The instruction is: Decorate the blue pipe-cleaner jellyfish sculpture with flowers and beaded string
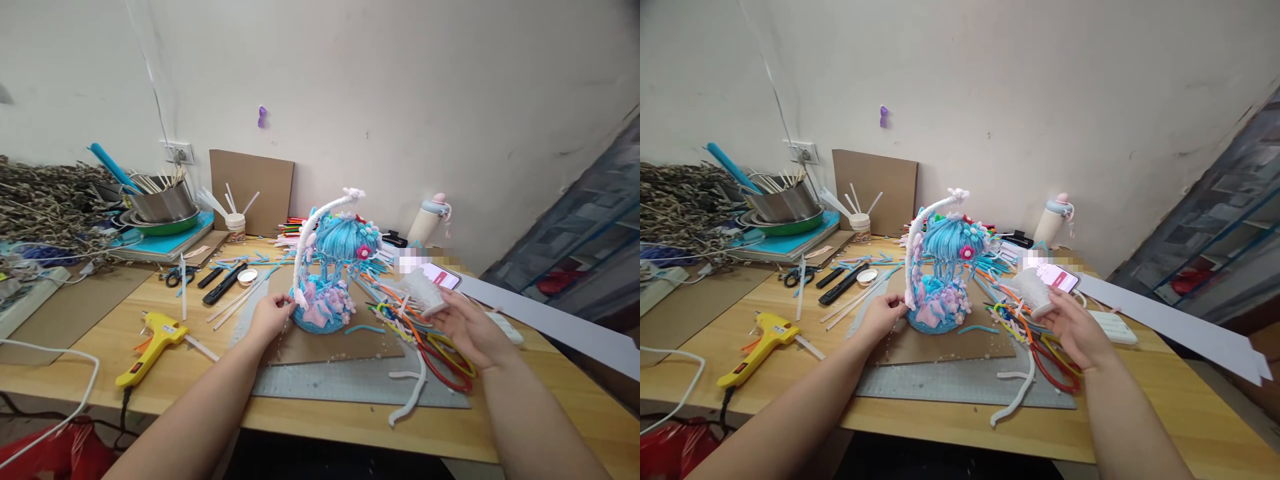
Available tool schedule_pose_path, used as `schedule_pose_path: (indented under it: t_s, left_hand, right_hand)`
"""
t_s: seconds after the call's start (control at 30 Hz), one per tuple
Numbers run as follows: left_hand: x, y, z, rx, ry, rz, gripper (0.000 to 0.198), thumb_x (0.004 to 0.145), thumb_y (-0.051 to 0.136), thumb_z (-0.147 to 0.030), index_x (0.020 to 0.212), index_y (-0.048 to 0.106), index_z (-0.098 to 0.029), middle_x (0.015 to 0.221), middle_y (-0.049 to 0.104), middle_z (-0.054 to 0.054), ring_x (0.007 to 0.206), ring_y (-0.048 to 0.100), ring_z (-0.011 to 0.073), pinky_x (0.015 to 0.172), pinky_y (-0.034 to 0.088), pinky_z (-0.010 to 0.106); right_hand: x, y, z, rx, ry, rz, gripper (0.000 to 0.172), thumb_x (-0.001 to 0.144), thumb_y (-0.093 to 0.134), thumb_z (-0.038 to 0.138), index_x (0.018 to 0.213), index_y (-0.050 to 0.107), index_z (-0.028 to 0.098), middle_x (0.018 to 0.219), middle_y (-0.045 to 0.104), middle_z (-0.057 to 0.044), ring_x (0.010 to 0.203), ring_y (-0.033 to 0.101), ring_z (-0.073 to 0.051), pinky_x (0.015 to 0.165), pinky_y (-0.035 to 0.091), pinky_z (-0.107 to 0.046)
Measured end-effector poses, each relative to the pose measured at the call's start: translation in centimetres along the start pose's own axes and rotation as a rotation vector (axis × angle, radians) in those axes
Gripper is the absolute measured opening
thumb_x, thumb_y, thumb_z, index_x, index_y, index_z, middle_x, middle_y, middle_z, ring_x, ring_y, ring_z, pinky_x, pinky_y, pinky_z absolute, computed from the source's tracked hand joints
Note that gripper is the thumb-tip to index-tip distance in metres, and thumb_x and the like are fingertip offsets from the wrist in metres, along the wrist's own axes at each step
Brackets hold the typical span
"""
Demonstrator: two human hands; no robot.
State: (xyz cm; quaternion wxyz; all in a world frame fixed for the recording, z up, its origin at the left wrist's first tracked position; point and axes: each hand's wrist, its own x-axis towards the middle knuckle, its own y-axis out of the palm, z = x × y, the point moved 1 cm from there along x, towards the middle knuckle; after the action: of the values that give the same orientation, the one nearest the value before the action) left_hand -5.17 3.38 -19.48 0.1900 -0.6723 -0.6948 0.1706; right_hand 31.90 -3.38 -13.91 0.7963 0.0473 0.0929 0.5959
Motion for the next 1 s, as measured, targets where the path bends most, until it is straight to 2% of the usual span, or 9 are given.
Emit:
schedule_pose_path:
  t_s: [0.1,0.2,0.47,0.53,0.63,0.73,0.83,0.93,1.0]
  left_hand:
    - [0.0,-0.1,-0.1,0.006,-0.003,-0.007,0.022,0.065,0.062,-0.035,0.073,0.07,-0.016,0.055,0.054,-0.002,0.054,0.046,0.0124,0.053,0.029,0.023]
    - [-0.1,-0.1,-0.2,0.013,-0.001,-0.009,0.022,0.065,0.062,-0.034,0.074,0.071,-0.016,0.057,0.056,-0.002,0.056,0.048,0.013,0.054,0.031,0.023]
    - [-0.2,-0.1,-0.4,0.027,-0.001,-0.002,0.024,0.066,0.061,-0.035,0.076,0.071,-0.016,0.055,0.051,-0.003,0.055,0.045,0.0124,0.054,0.029,0.023]
    - [-0.3,-0.2,-0.5,0.03,-0.005,-0.003,0.024,0.065,0.061,-0.035,0.076,0.072,-0.016,0.054,0.048,-0.004,0.053,0.042,0.0119,0.053,0.028,0.023]
    - [-0.3,-0.2,-0.6,0.037,-0.012,-0.01,0.025,0.065,0.062,-0.035,0.076,0.072,-0.016,0.053,0.043,-0.004,0.053,0.04,0.0115,0.053,0.026,0.023]
    - [-0.3,-0.2,-0.6,0.041,-0.016,-0.01,0.025,0.065,0.062,-0.035,0.077,0.072,-0.016,0.053,0.042,-0.005,0.054,0.039,0.0116,0.053,0.027,0.023]
    - [-0.2,-0.1,-0.4,0.038,-0.011,0.003,0.024,0.066,0.062,-0.036,0.077,0.072,-0.017,0.053,0.044,-0.005,0.053,0.039,0.0114,0.053,0.027,0.024]
    - [-0.1,-0.1,-0.4,0.038,-0.007,0.001,0.023,0.066,0.062,-0.036,0.074,0.071,-0.017,0.053,0.047,-0.004,0.052,0.04,0.0115,0.053,0.027,0.024]
    - [-0.1,-0.1,-0.4,0.04,-0.006,-0.01,0.022,0.066,0.062,-0.036,0.073,0.071,-0.016,0.054,0.047,-0.004,0.053,0.041,0.0118,0.053,0.027,0.024]
  right_hand:
    - [-0.4,-0.8,0.0,0.109,0.043,-0.003,0.022,0.082,0.055,0.035,0.099,0.063,0.023,0.102,0.068,-0.01,0.079,0.066,-0.02,0.071,0.056,-0.034]
    - [-0.7,-0.8,-0.3,0.085,0.048,0.028,0.022,0.083,0.052,0.038,0.099,0.062,0.026,0.102,0.069,-0.007,0.082,0.066,-0.021,0.074,0.057,-0.038]
    - [0.0,1.7,-0.1,-0.009,-0.013,0.054,0.032,0.076,0.065,0.04,0.103,0.058,0.024,0.098,0.067,-0.005,0.082,0.065,-0.02,0.072,0.056,-0.034]
    - [0.8,2.4,0.0,-0.157,-0.06,0.003,0.042,0.072,0.068,0.041,0.109,0.056,0.024,0.098,0.065,-0.005,0.082,0.065,-0.021,0.073,0.055,-0.034]
    - [2.0,3.5,-0.4,-0.543,-0.182,-0.086,0.057,0.07,0.068,0.045,0.119,0.053,0.023,0.11,0.063,-0.01,0.092,0.064,-0.026,0.081,0.052,-0.039]
    - [2.7,4.7,-1.8,-0.836,-0.348,-0.066,0.06,0.072,0.064,0.048,0.124,0.051,0.022,0.124,0.058,-0.013,0.109,0.058,-0.03,0.092,0.046,-0.044]
    - [2.9,5.6,-3.3,-0.955,-0.471,-0.03,0.061,0.074,0.06,0.045,0.128,0.048,0.017,0.129,0.055,-0.016,0.118,0.051,-0.032,0.098,0.04,-0.048]
    - [2.9,5.8,-4.1,-0.913,-0.492,-0.061,0.06,0.072,0.062,0.043,0.124,0.051,0.015,0.126,0.056,-0.017,0.117,0.051,-0.033,0.098,0.04,-0.048]
    - [3.1,5.6,-4.2,-0.732,-0.433,-0.083,0.059,0.073,0.062,0.045,0.123,0.05,0.017,0.122,0.057,-0.015,0.11,0.056,-0.031,0.092,0.045,-0.046]
